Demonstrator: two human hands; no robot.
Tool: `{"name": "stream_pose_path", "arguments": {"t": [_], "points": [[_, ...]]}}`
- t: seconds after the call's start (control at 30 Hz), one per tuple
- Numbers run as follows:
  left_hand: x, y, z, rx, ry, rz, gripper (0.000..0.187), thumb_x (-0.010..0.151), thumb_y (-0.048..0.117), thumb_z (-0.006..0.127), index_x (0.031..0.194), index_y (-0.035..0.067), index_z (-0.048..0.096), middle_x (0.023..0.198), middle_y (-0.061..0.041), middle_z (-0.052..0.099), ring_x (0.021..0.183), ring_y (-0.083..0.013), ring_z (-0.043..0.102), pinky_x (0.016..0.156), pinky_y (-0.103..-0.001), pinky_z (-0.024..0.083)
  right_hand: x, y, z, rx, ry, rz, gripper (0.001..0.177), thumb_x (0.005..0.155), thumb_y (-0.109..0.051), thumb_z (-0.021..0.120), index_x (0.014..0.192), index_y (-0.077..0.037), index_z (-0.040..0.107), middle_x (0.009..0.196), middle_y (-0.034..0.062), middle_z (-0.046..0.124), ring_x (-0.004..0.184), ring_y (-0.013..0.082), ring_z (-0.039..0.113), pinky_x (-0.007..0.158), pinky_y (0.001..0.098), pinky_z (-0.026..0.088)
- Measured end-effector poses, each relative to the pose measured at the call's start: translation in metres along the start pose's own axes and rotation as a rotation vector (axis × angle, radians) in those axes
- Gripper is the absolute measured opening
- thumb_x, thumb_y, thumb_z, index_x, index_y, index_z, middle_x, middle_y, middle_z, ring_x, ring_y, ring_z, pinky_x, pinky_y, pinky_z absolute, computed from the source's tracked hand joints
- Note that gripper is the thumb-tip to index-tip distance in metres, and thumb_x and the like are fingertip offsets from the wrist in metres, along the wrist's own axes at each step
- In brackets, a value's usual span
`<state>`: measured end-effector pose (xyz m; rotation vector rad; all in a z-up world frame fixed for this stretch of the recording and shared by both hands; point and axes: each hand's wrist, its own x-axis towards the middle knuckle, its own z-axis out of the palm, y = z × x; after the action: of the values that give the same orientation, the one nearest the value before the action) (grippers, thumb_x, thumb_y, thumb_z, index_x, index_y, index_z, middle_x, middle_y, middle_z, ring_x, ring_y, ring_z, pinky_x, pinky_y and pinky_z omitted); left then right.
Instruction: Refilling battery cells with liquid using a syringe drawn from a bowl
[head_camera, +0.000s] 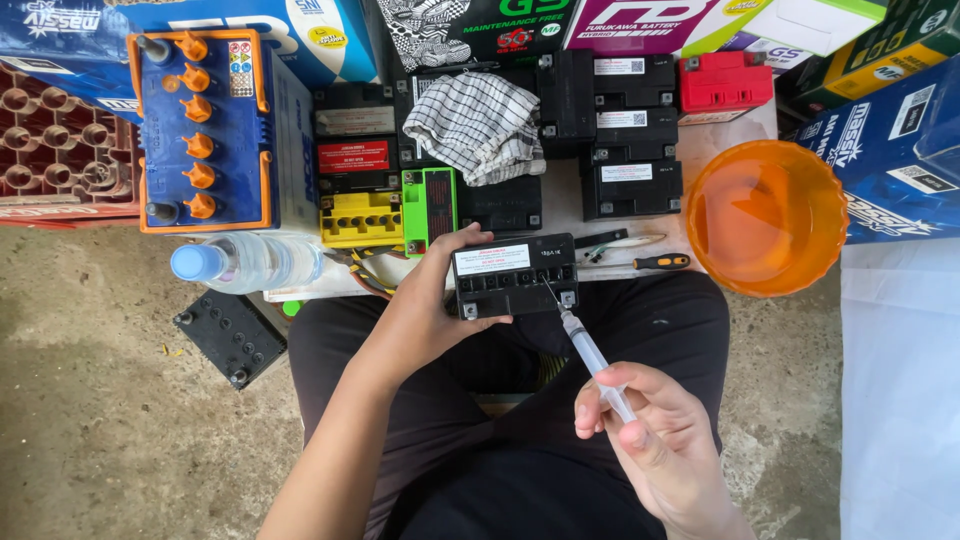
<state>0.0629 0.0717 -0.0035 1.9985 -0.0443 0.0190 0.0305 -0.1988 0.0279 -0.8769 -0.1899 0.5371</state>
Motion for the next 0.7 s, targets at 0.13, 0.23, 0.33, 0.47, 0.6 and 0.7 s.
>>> {"name": "stream_pose_path", "arguments": {"t": [0.13,0.23,0.33,0.47,0.6,0.7], "points": [[-0.0002,-0.0019,0.0002,-0.003,-0.002,-0.005,0.086,0.065,0.011,0.094,0.137,0.007,0.048,0.147,-0.018,0.058,0.142,-0.0343,0.054,0.111,-0.043,0.046,0.0012,-0.0009,0.0016,-0.001,0.009,-0.003,0.035,0.102,-0.010,0.067,0.135,-0.001,0.061,0.101,0.0164,0.065,0.095,0.0243,0.058,0.083,0.0375,0.047],[0.0001,-0.0019,0.0004,-0.004,0.000,0.009,0.084,0.065,0.011,0.094,0.136,0.007,0.048,0.145,-0.017,0.059,0.143,-0.0343,0.053,0.112,-0.044,0.047,0.0020,-0.0020,0.0028,-0.004,0.010,-0.001,0.034,0.102,-0.010,0.066,0.134,-0.001,0.061,0.099,0.0172,0.065,0.094,0.0239,0.057,0.084,0.0369,0.046],[0.0003,-0.0022,0.0005,-0.005,0.002,0.007,0.084,0.065,0.011,0.094,0.135,0.007,0.048,0.145,-0.017,0.059,0.144,-0.0342,0.052,0.112,-0.044,0.046,0.0026,-0.0022,0.0029,-0.022,0.018,-0.003,0.033,0.103,-0.012,0.066,0.133,-0.002,0.062,0.098,0.0162,0.065,0.093,0.0234,0.058,0.084,0.0365,0.046],[0.0002,-0.0026,0.0005,-0.007,0.001,0.007,0.084,0.065,0.012,0.094,0.136,0.007,0.048,0.146,-0.018,0.059,0.143,-0.0347,0.053,0.112,-0.044,0.047,0.0030,-0.0019,0.0030,-0.012,0.019,-0.007,0.032,0.103,-0.011,0.066,0.133,-0.002,0.062,0.097,0.0151,0.066,0.093,0.0228,0.058,0.083,0.0358,0.046],[-0.0002,-0.0048,0.0010,-0.008,0.001,0.012,0.085,0.065,0.013,0.094,0.136,0.007,0.047,0.146,-0.017,0.059,0.143,-0.0349,0.053,0.112,-0.044,0.047,0.0027,-0.0008,0.0016,-0.004,0.020,-0.015,0.031,0.103,-0.011,0.065,0.133,-0.002,0.063,0.097,0.0145,0.066,0.093,0.0228,0.058,0.082,0.0352,0.046],[-0.0003,-0.0027,0.0003,-0.006,-0.002,0.000,0.085,0.065,0.012,0.094,0.137,0.007,0.047,0.148,-0.019,0.057,0.142,-0.0351,0.054,0.111,-0.044,0.047,0.0025,0.0000,0.0020,0.001,0.027,-0.024,0.031,0.103,-0.010,0.065,0.133,-0.002,0.063,0.097,0.0135,0.066,0.093,0.0223,0.058,0.081,0.0345,0.047]]}}
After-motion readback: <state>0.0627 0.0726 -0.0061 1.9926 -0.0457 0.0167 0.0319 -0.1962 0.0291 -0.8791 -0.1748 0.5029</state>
